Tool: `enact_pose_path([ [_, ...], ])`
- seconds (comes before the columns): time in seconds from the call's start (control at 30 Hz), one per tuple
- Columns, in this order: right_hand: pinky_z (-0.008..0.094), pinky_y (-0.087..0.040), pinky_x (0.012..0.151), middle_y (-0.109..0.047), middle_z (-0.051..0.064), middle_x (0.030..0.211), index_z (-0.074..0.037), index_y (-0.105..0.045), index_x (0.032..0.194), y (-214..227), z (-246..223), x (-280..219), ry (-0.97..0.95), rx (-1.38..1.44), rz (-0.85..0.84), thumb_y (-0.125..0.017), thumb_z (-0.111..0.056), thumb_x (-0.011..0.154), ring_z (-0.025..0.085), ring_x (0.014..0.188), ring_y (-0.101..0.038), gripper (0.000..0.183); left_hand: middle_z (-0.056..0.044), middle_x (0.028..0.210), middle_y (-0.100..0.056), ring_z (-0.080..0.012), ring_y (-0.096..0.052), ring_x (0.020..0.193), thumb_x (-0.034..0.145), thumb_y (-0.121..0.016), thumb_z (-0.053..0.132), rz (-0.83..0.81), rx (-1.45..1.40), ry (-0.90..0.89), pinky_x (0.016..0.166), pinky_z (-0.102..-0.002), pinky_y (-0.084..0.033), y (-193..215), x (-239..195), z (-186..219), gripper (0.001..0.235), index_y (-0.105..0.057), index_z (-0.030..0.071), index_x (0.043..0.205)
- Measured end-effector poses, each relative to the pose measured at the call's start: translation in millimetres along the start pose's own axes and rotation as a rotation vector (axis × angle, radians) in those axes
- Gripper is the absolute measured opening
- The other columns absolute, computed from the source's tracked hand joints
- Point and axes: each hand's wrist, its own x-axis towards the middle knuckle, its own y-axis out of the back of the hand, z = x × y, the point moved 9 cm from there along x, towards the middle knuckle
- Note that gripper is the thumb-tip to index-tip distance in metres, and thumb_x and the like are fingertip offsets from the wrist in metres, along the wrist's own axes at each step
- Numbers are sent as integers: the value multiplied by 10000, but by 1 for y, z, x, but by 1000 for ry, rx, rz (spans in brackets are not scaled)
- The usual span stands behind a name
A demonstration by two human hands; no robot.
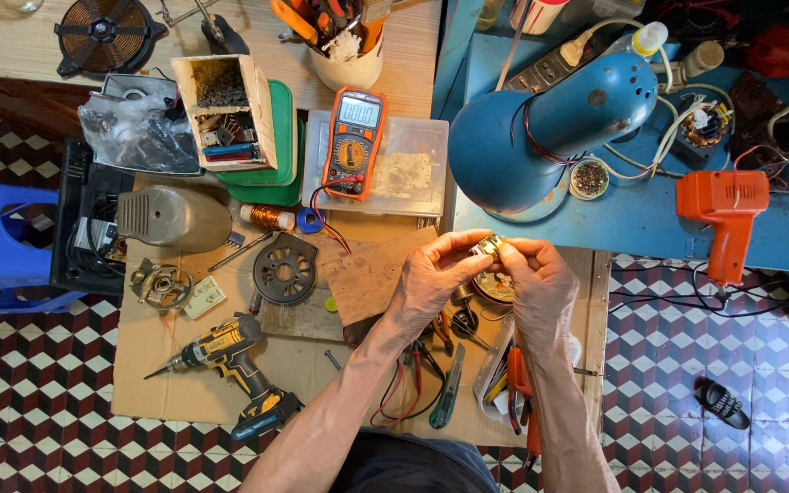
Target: The person holds a small electronic component and uses a heat gun to apply heat to its surface. The person repeatedly adjusts the component and directs the heat gun at different spots on the component.
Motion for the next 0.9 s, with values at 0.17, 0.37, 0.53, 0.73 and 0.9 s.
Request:
enact_pose_path([
  [0.17,205,-585,696,-744,111,919,20,-684,1076,0,1,1,17,30,-11,-659,-39,966,106,770,-709,128,-86,1171,-712,-128,-668,1072,995,-684,175,-11,-10,-1,983,-270,-540,-2,-3,4,412,-633,-9,1360],
  [0.37,203,-580,765,-761,84,975,10,-725,1161,-6,-5,-3,22,-11,-78,-684,-60,959,96,846,-708,218,-28,1149,-702,-103,-640,1032,1030,-617,261,16,27,43,958,-252,-535,7,-10,9,417,-629,45,1386],
  [0.53,207,-600,744,-780,85,962,-13,-718,1148,-19,-11,-11,19,-182,-65,-682,-109,967,97,850,-740,208,-16,1126,-688,-101,-649,1027,1038,-615,238,87,29,-33,948,-252,-538,16,-12,10,405,-620,63,1403],
  [0.73,213,-608,723,-772,55,982,-28,-710,1115,-29,-24,-27,52,-204,-11,-692,-118,961,79,868,-740,179,-75,1163,-743,-145,-710,1092,1039,-637,195,241,390,-245,961,-290,-576,23,-25,32,308,-638,38,1304],
  [0.9,267,-584,744,-737,77,993,-21,-712,1083,-40,-58,-41,403,-524,-13,-733,-64,961,137,849,-715,132,-89,1126,-719,-166,-727,1029,982,-654,189,282,463,-315,892,-302,-602,16,-36,49,373,-575,75,1327],
])
